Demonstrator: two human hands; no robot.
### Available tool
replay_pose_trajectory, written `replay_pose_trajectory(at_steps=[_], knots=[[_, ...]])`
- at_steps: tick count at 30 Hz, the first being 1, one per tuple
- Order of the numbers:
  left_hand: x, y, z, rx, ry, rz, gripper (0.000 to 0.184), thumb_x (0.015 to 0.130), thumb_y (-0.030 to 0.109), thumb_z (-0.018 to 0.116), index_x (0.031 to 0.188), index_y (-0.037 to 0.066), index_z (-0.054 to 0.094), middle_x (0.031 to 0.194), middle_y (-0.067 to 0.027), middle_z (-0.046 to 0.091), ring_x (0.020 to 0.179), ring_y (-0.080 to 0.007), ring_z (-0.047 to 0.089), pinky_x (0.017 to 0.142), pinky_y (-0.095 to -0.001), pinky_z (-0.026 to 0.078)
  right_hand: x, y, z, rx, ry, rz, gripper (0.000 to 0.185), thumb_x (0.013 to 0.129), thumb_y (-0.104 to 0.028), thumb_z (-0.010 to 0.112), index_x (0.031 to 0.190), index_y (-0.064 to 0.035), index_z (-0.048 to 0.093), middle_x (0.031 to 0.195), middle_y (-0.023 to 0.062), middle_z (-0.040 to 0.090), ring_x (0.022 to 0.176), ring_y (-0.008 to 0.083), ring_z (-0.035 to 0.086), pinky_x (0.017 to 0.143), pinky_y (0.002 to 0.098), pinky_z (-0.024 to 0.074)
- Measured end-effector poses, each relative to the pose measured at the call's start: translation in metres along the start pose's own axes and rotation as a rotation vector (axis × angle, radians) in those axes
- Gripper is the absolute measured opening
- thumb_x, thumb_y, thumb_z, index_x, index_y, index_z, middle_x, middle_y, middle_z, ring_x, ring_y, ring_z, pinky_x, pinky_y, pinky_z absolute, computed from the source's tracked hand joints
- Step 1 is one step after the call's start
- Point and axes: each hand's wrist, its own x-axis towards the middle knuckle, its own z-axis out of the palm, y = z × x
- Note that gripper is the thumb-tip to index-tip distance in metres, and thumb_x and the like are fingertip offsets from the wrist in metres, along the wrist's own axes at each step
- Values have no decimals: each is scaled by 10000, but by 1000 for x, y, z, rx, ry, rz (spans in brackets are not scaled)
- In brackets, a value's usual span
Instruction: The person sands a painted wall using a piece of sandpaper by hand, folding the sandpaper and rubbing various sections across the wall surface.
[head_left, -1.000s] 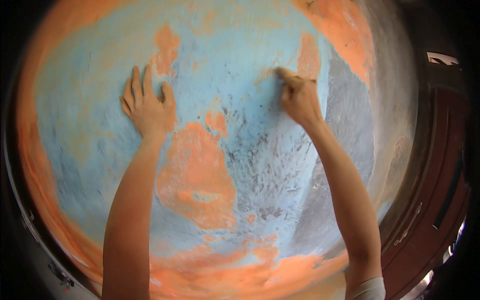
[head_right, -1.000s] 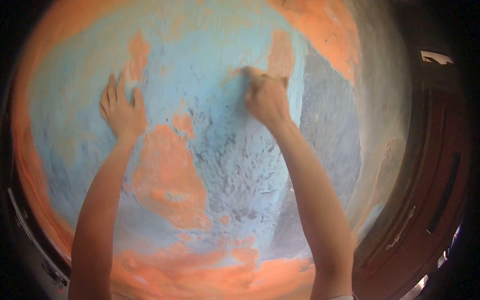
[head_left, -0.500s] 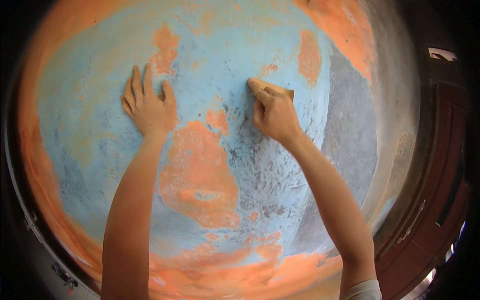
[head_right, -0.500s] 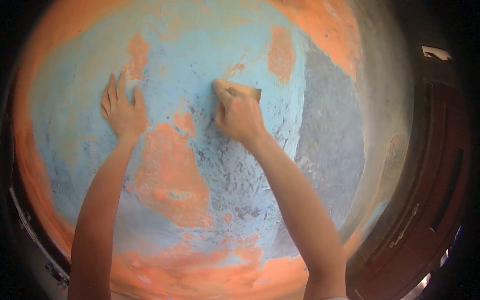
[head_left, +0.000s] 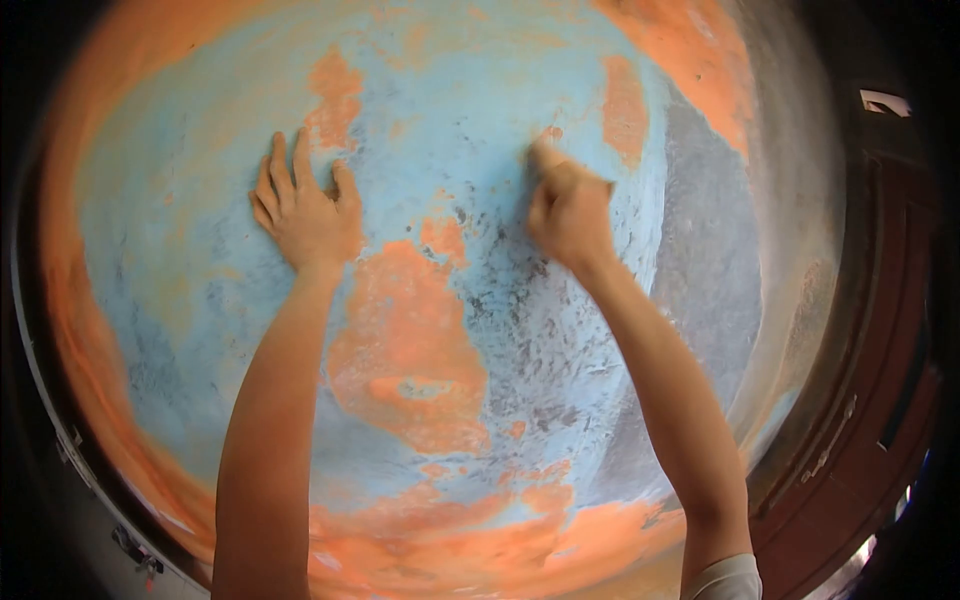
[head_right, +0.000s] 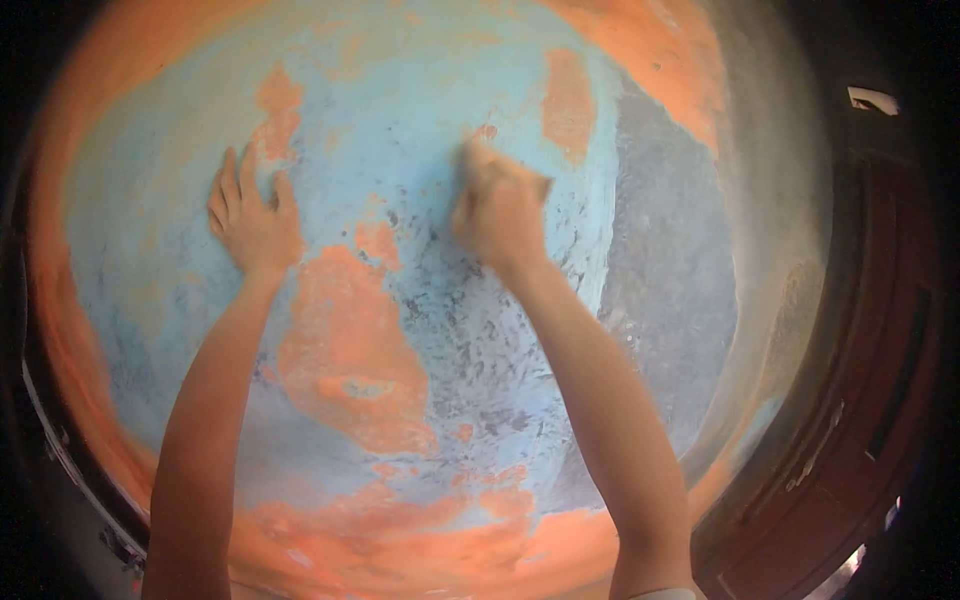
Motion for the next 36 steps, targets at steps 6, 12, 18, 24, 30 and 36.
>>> replay_pose_trajectory(at_steps=[6, 12, 18, 24, 30, 36], knots=[[0, -1, 1, -47, 32, 55, 511, 904, 358, 514, 1386, 202, 450, 1457, -82, 388, 1338, -278, 330, 1128, -518, 189, -4, 4, -5, -127, 47, -122, 457, 708, 48, 547, 1151, -15, 640, 739, 173, 623, 616, 280, 601, 601, 360, 511], [-2, 1, -1, -34, 28, 30, 512, 903, 346, 519, 1387, 199, 447, 1454, -87, 387, 1334, -277, 332, 1125, -518, 191, -31, -11, 0, -72, -231, -268, 434, 706, 59, 531, 1122, -7, 637, 754, 182, 614, 658, 296, 610, 615, 404, 503], [-1, 0, -1, 25, 18, 25, 514, 908, 351, 531, 1394, 208, 444, 1460, -72, 390, 1329, -288, 338, 1111, -474, 218, 28, 6, -11, -175, -40, 185, 433, 728, 47, 511, 1132, -31, 648, 784, 219, 639, 638, 274, 631, 605, 350, 509], [-2, -1, 1, -42, 39, 51, 523, 894, 341, 534, 1388, 198, 442, 1450, -86, 389, 1325, -285, 346, 1121, -516, 198, 28, 25, -3, -119, 88, -41, 443, 760, 16, 491, 1180, -27, 627, 757, 183, 632, 655, 309, 619, 608, 366, 491], [-3, 0, -2, -46, 20, 29, 525, 892, 331, 536, 1390, 200, 439, 1454, -90, 382, 1322, -287, 348, 1119, -522, 199, 6, 10, 3, -137, 28, -284, 487, 690, -23, 511, 1156, -99, 632, 742, 147, 627, 687, 320, 632, 616, 414, 498], [0, -3, 1, -15, 38, 36, 509, 891, 338, 534, 1376, 200, 463, 1451, -92, 391, 1328, -287, 344, 1122, -521, 198, 15, 75, -29, -146, 365, -127, 413, 754, -22, 520, 1148, -49, 641, 823, 145, 655, 750, 297, 637, 666, 394, 519]])
